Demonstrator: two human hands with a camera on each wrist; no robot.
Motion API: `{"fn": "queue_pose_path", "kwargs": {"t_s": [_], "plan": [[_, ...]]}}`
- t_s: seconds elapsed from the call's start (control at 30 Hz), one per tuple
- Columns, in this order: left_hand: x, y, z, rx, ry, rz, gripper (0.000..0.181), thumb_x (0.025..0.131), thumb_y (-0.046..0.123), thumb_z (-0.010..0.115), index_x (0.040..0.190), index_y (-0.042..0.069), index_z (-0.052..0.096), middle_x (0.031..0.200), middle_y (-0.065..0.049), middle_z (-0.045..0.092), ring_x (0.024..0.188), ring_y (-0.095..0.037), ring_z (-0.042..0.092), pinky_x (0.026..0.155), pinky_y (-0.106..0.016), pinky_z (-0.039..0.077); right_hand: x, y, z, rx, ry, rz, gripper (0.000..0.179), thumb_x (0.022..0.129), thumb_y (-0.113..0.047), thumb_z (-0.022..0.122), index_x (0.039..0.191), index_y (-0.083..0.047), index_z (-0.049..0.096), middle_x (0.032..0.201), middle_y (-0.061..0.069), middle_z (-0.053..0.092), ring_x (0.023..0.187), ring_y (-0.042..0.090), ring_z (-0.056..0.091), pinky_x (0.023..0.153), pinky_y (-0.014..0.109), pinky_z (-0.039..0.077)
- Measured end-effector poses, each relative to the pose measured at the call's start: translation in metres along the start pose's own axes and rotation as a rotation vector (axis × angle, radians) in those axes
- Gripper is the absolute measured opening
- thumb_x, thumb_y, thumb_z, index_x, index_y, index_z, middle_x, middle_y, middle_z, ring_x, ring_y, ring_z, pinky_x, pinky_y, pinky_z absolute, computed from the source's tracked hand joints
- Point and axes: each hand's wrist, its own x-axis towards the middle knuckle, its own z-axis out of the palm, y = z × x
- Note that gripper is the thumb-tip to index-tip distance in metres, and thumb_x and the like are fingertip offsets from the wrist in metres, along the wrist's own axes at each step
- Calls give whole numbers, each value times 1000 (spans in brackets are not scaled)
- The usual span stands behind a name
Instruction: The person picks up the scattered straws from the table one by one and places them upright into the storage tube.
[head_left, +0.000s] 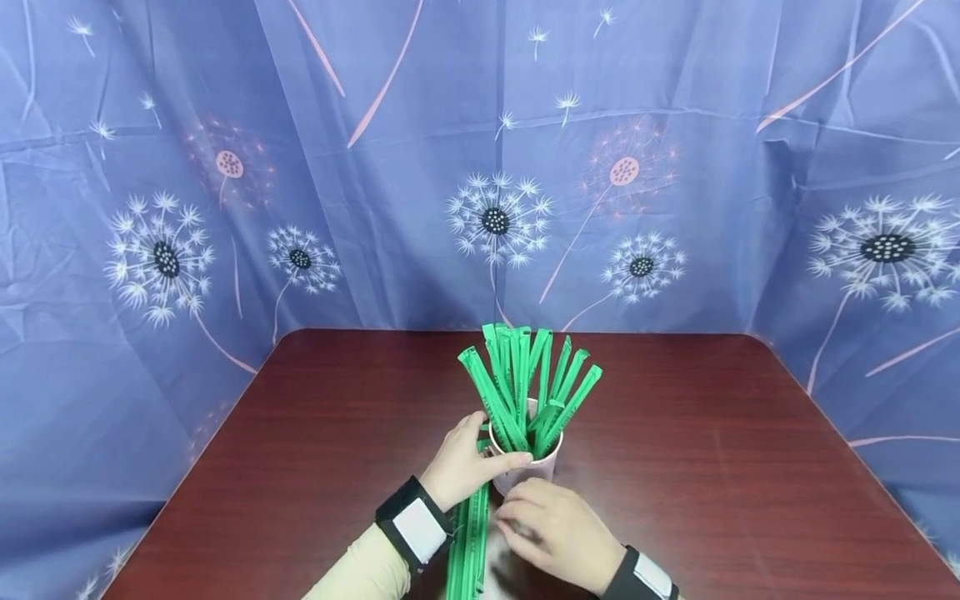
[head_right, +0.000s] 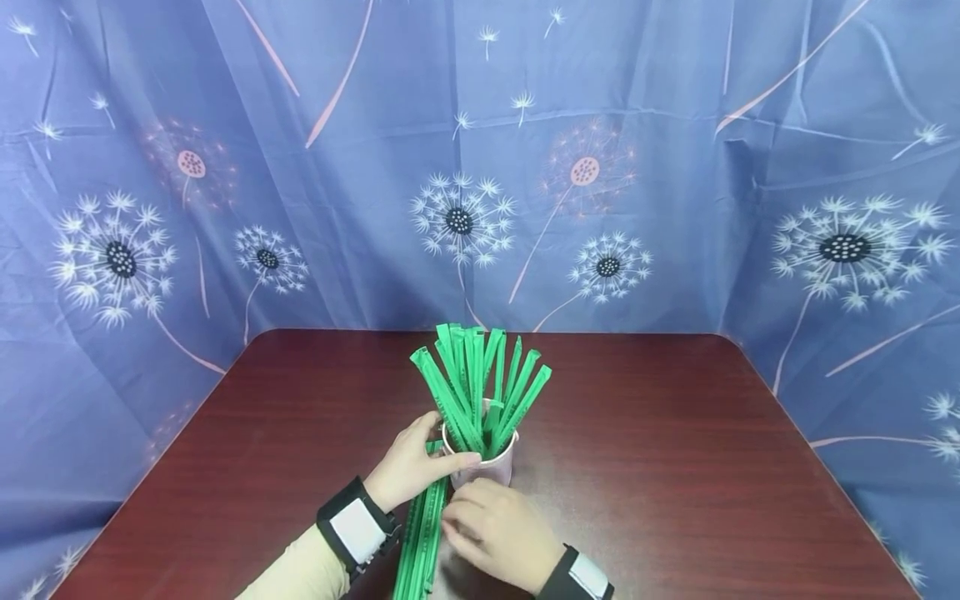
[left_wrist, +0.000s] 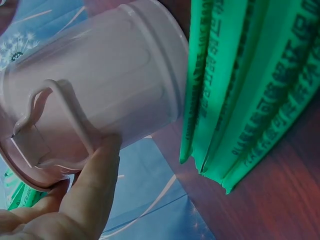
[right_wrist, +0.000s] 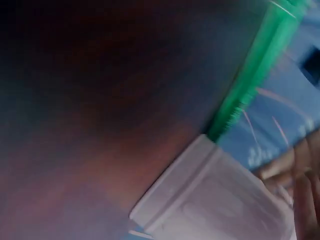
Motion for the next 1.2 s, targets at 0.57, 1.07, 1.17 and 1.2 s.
{"fn": "queue_pose_path", "kwargs": {"t_s": [0.57, 1.07, 1.17, 1.2], "plan": [[1, 4, -2, 58, -35, -37, 87, 78, 54, 75, 136, -7, 52, 133, -25, 57, 115, -35, 56, 89, -51, 50, 6, -10, 16, -399, -531, -438, 8, 81, -33, 63, 73, -31, 66, 81, -15, 58, 77, 5, 53, 66, 21, 42], [1, 5, -4, 68, -58, -38, 77, 78, 56, 74, 130, 2, 55, 118, -10, 64, 110, -28, 58, 90, -52, 49, 11, -16, 16, -408, -597, -556, 12, 84, -47, 56, 76, -44, 64, 85, -23, 60, 81, 2, 50, 65, 22, 32], [0, 5, -4, 66, -58, -32, 77, 78, 57, 74, 129, 3, 55, 117, -10, 64, 106, -25, 58, 87, -49, 50, 10, -18, 12, -389, -570, -589, 14, 87, -46, 53, 80, -42, 64, 87, -23, 59, 82, 2, 49, 65, 20, 34], [0, 5, -4, 66, -60, -28, 77, 78, 57, 74, 129, 3, 55, 116, -9, 64, 105, -24, 58, 86, -48, 50, 9, -18, 10, -376, -549, -597, 13, 88, -45, 53, 81, -41, 64, 87, -22, 59, 82, 2, 49, 66, 19, 35]]}}
